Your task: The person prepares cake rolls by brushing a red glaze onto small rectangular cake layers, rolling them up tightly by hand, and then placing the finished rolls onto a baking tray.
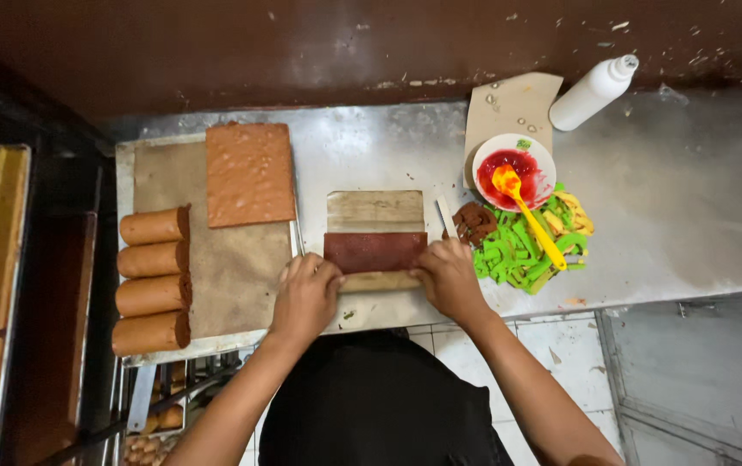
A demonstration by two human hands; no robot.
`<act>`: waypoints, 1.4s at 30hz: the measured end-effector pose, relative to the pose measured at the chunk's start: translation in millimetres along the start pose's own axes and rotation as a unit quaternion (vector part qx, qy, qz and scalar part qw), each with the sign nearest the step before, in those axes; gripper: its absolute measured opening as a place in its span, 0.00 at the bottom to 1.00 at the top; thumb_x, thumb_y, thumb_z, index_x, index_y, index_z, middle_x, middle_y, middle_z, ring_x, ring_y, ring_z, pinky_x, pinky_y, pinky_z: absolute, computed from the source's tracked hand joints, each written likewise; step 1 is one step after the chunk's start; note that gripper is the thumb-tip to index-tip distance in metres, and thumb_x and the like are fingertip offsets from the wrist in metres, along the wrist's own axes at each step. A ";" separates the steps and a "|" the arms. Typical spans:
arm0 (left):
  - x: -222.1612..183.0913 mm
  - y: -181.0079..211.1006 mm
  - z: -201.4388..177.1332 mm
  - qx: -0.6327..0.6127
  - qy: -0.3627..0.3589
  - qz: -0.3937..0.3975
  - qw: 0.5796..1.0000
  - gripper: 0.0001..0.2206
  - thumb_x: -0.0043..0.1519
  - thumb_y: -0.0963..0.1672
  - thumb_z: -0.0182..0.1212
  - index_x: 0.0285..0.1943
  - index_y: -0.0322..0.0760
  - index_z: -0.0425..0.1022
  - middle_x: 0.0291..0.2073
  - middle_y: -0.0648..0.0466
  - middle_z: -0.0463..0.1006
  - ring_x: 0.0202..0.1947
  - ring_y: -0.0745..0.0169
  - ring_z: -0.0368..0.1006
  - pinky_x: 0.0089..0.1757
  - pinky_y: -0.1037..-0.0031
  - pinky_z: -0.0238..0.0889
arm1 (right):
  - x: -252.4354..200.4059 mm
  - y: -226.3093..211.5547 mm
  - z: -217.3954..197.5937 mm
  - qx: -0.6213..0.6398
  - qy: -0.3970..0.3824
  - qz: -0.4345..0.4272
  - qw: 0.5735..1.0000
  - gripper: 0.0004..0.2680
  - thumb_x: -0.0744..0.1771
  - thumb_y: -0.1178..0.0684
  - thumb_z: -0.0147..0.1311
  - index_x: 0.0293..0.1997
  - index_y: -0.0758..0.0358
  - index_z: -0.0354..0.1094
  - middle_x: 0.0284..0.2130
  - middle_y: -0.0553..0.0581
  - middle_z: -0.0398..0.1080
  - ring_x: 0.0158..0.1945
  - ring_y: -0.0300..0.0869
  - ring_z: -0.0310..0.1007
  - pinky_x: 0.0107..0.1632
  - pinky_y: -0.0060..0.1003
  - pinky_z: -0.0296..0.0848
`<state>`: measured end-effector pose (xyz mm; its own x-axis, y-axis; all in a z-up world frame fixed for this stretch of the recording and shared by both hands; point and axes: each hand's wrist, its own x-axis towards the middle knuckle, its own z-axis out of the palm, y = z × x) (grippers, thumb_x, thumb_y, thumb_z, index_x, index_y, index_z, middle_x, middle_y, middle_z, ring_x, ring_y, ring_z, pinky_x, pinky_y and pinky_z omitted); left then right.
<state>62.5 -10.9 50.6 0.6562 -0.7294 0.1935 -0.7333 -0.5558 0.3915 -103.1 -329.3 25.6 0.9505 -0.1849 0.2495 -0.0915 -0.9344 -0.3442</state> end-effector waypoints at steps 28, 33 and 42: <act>163.2 -0.9 3.3 -0.151 -0.257 -0.107 0.949 0.26 0.81 0.57 0.62 0.81 0.43 0.80 0.71 0.36 0.92 0.79 0.27 0.83 0.76 0.40 0.72 | -59.0 -70.6 65.1 -0.037 0.204 -0.163 0.965 0.07 0.81 0.48 0.59 0.53 0.51 0.83 0.45 0.53 0.76 0.47 0.53 0.80 0.56 0.55 0.75; 139.8 -11.3 19.8 -0.188 -0.288 -0.118 0.932 0.29 0.79 0.61 0.60 0.83 0.50 0.77 0.71 0.34 0.91 0.79 0.26 0.82 0.78 0.39 0.71 | -52.0 -57.6 34.8 0.007 0.151 -0.086 0.985 0.07 0.79 0.48 0.59 0.52 0.48 0.86 0.43 0.53 0.74 0.50 0.57 0.79 0.62 0.58 0.72; 102.1 -19.3 35.7 -0.190 -0.140 -0.050 0.970 0.25 0.74 0.54 0.71 0.79 0.47 0.81 0.64 0.41 0.92 0.71 0.31 0.87 0.72 0.43 0.77 | 5.9 -30.8 41.8 0.005 0.019 0.004 1.000 0.06 0.74 0.44 0.71 0.45 0.49 0.83 0.42 0.48 0.76 0.53 0.51 0.80 0.65 0.52 0.70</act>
<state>137.3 -88.9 30.7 0.6083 -0.7882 -0.0936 -0.5145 -0.4814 0.7096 -82.3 -288.9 -0.1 0.9380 -0.2046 0.2799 -0.0965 -0.9294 -0.3561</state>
